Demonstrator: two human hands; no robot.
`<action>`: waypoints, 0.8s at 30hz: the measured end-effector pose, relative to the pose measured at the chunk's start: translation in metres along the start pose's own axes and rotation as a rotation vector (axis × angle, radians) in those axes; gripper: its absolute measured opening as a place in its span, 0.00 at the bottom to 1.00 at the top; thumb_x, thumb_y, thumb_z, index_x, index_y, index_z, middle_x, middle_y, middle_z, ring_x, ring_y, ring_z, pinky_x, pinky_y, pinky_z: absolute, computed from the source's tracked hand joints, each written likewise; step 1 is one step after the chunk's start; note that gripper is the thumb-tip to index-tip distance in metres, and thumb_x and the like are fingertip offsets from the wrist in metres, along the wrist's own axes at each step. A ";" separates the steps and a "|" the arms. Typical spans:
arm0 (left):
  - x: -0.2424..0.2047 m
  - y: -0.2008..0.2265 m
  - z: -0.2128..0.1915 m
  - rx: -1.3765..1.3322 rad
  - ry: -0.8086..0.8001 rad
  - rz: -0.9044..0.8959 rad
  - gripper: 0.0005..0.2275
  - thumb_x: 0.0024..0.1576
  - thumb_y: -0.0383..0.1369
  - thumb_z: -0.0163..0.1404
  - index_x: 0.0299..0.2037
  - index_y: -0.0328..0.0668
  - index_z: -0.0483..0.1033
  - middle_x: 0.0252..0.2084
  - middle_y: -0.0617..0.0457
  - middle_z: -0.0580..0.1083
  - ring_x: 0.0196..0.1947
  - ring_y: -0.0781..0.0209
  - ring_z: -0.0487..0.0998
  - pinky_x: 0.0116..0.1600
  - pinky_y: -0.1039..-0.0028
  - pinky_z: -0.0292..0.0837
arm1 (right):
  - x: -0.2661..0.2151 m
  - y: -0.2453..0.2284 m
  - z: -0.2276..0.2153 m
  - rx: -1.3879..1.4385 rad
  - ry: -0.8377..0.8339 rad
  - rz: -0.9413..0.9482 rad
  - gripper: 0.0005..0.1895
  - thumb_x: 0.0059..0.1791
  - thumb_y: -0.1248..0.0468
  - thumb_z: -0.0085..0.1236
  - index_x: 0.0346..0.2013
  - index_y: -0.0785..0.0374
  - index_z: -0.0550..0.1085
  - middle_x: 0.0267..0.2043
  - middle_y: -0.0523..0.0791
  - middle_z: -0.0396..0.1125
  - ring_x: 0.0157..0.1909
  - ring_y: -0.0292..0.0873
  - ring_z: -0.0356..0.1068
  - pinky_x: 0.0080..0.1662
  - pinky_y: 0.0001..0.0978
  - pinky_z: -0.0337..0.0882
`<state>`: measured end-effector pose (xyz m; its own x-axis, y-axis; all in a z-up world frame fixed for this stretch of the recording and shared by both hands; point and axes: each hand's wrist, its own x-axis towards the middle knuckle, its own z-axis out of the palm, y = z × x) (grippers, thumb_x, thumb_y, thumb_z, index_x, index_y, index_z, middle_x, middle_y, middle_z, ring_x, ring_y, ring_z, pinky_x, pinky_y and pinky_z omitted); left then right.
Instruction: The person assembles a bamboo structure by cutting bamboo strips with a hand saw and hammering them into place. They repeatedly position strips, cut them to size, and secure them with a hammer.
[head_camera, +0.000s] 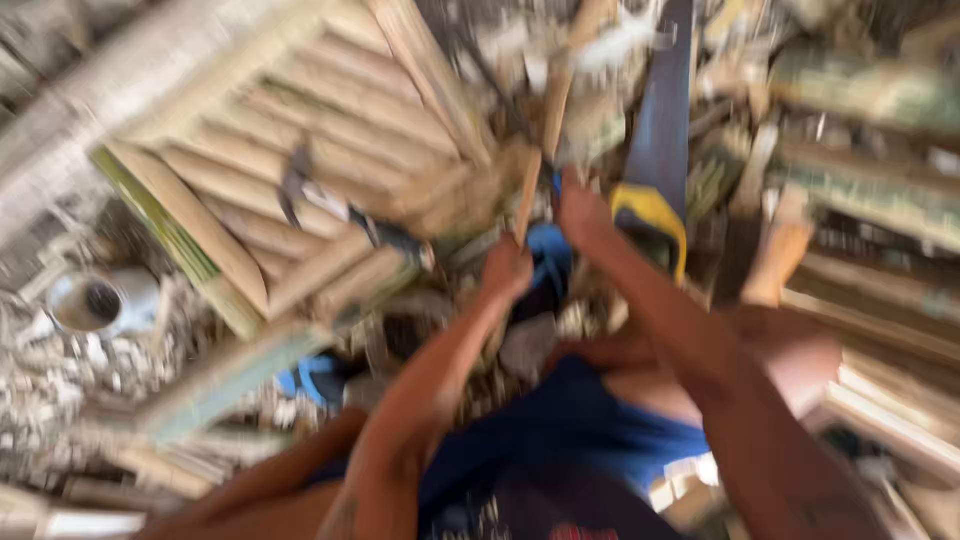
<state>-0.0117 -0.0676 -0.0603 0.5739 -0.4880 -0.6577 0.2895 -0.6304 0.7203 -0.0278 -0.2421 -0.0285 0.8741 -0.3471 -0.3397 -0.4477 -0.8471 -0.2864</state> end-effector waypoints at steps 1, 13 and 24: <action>0.006 0.006 -0.007 -0.013 0.036 0.040 0.19 0.68 0.36 0.42 0.64 0.31 0.61 0.30 0.41 0.72 0.21 0.51 0.70 0.24 0.58 0.64 | 0.013 -0.005 -0.006 -0.001 0.006 -0.003 0.23 0.53 0.59 0.53 0.58 0.64 0.60 0.34 0.64 0.71 0.38 0.71 0.73 0.41 0.65 0.71; -0.005 -0.012 -0.001 0.027 0.035 0.085 0.27 0.65 0.46 0.44 0.65 0.32 0.53 0.31 0.38 0.74 0.24 0.44 0.75 0.27 0.52 0.71 | 0.004 0.011 0.003 -0.021 0.051 -0.087 0.29 0.51 0.57 0.57 0.58 0.70 0.57 0.33 0.66 0.70 0.35 0.70 0.72 0.37 0.63 0.71; -0.037 0.000 0.001 0.173 0.297 0.246 0.23 0.64 0.43 0.41 0.61 0.30 0.62 0.33 0.31 0.78 0.34 0.30 0.80 0.39 0.45 0.75 | -0.050 0.028 0.049 0.687 0.146 0.144 0.15 0.52 0.61 0.51 0.47 0.65 0.60 0.27 0.55 0.72 0.25 0.54 0.77 0.28 0.49 0.74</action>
<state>-0.0339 -0.0502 -0.0364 0.8129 -0.4572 -0.3607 -0.0018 -0.6214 0.7835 -0.0928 -0.2285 -0.0635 0.7921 -0.5274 -0.3073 -0.5362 -0.3606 -0.7632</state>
